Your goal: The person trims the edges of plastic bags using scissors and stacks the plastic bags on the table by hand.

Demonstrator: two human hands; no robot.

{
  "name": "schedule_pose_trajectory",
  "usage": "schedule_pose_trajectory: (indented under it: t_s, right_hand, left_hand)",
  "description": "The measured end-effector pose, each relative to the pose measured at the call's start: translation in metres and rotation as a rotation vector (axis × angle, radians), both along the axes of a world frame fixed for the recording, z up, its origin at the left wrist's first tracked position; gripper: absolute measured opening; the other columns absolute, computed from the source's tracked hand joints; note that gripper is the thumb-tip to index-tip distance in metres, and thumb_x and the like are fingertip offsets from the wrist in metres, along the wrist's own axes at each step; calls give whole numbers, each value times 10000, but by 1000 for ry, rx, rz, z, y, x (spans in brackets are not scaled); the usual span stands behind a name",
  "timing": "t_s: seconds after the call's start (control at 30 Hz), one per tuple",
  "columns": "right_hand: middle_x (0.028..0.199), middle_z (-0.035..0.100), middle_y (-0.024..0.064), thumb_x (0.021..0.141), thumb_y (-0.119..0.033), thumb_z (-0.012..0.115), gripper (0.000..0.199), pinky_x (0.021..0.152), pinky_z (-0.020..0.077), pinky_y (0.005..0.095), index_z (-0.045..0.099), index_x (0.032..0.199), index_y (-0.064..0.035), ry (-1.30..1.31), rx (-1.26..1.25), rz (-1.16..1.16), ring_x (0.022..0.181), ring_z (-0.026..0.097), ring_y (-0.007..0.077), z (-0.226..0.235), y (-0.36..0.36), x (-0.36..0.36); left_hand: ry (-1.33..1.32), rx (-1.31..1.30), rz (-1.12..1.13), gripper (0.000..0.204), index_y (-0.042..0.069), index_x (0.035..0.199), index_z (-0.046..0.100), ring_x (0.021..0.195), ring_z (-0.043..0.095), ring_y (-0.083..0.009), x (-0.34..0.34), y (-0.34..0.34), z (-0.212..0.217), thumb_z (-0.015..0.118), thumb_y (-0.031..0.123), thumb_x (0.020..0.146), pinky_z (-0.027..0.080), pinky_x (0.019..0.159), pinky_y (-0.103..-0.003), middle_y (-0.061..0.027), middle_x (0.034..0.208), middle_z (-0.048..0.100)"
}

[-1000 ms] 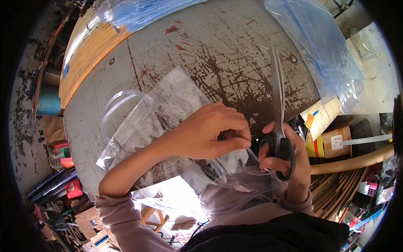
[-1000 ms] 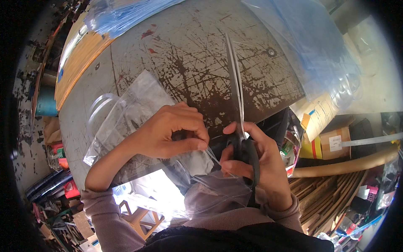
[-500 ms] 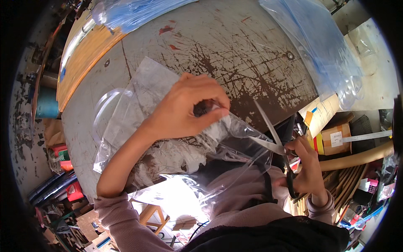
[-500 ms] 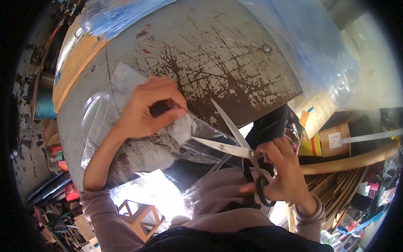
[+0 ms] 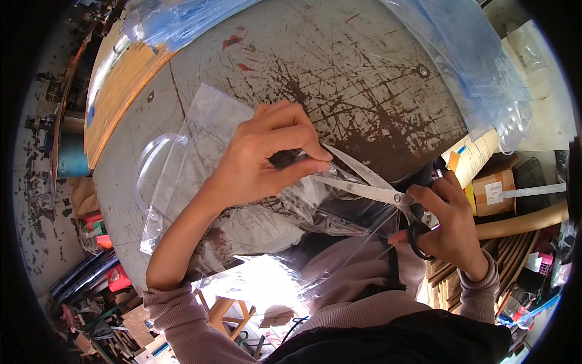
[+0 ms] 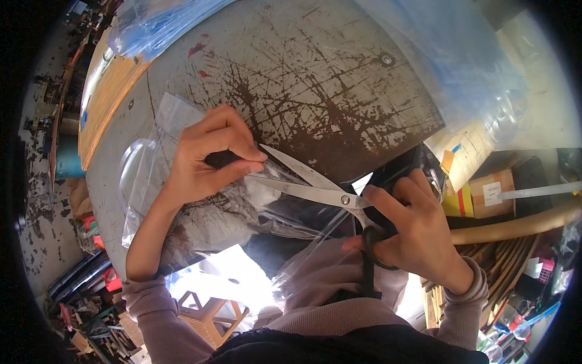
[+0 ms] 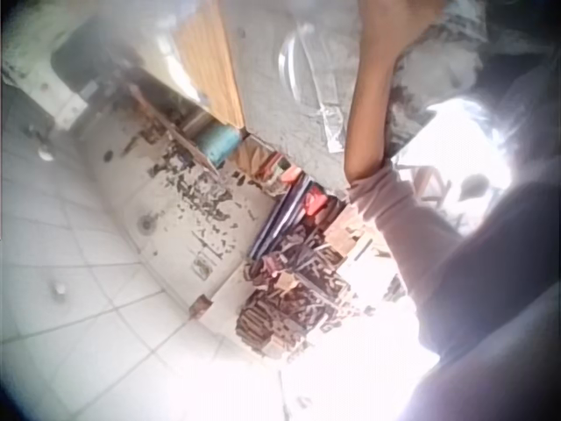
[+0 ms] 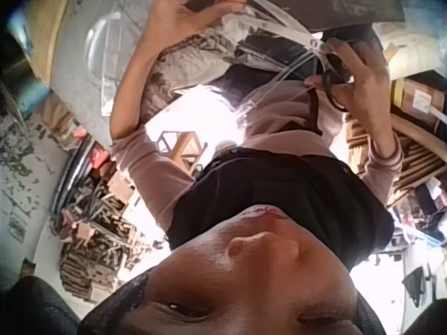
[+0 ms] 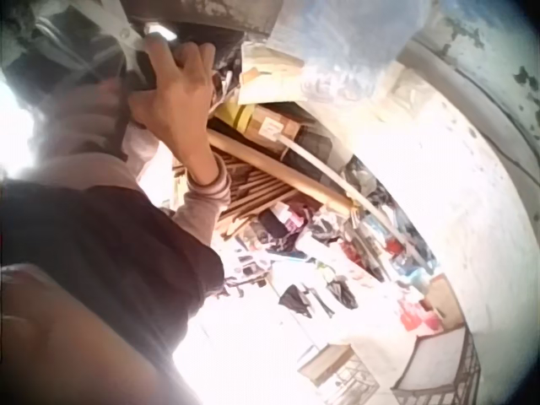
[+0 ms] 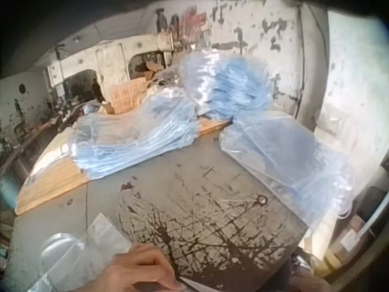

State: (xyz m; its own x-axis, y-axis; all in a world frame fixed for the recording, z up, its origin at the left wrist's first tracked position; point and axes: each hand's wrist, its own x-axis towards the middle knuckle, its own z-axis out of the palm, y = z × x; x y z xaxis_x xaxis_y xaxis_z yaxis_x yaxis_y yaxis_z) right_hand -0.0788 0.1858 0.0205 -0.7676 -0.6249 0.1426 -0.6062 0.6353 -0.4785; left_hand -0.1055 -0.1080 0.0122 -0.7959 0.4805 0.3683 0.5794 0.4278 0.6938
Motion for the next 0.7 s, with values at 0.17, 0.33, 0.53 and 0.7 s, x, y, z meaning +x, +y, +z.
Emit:
schedule_pose_trajectory:
  t_s: [0.17,0.33,0.53,0.7]
  right_hand:
    - [701,448,63,501,-313,850,569,562,376,326,614,950,-55,-32,-2,-9,666,417,224,-3,2,0]
    - [682,448,54,500,-313,843,561,563,372,329,617,946,-60,-49,1,-29,663,419,218,-4,3,2]
    - [661,447,50,489,-304,835,554,562,372,332,621,934,-54,-35,14,-42,660,432,226,-7,3,3]
    - [664,446,59,488,-281,836,544,560,379,340,622,934,-57,-22,-3,-31,654,437,235,-2,0,3]
  left_hand:
    - [-18,24,13,156,55,794,666,728,543,-154,0,0,1,749,29,665,385,704,-283,-27,756,587]
    - [-233,241,126,134,49,814,635,721,544,-156,6,5,4,665,-33,712,378,717,-292,-13,754,588]
    - [142,-244,99,104,60,751,580,708,543,-198,-1,-5,11,647,8,691,354,750,-309,-27,732,582]
    - [58,-6,57,157,83,767,607,717,530,-181,-2,-3,2,686,-11,670,356,707,-309,-13,734,548]
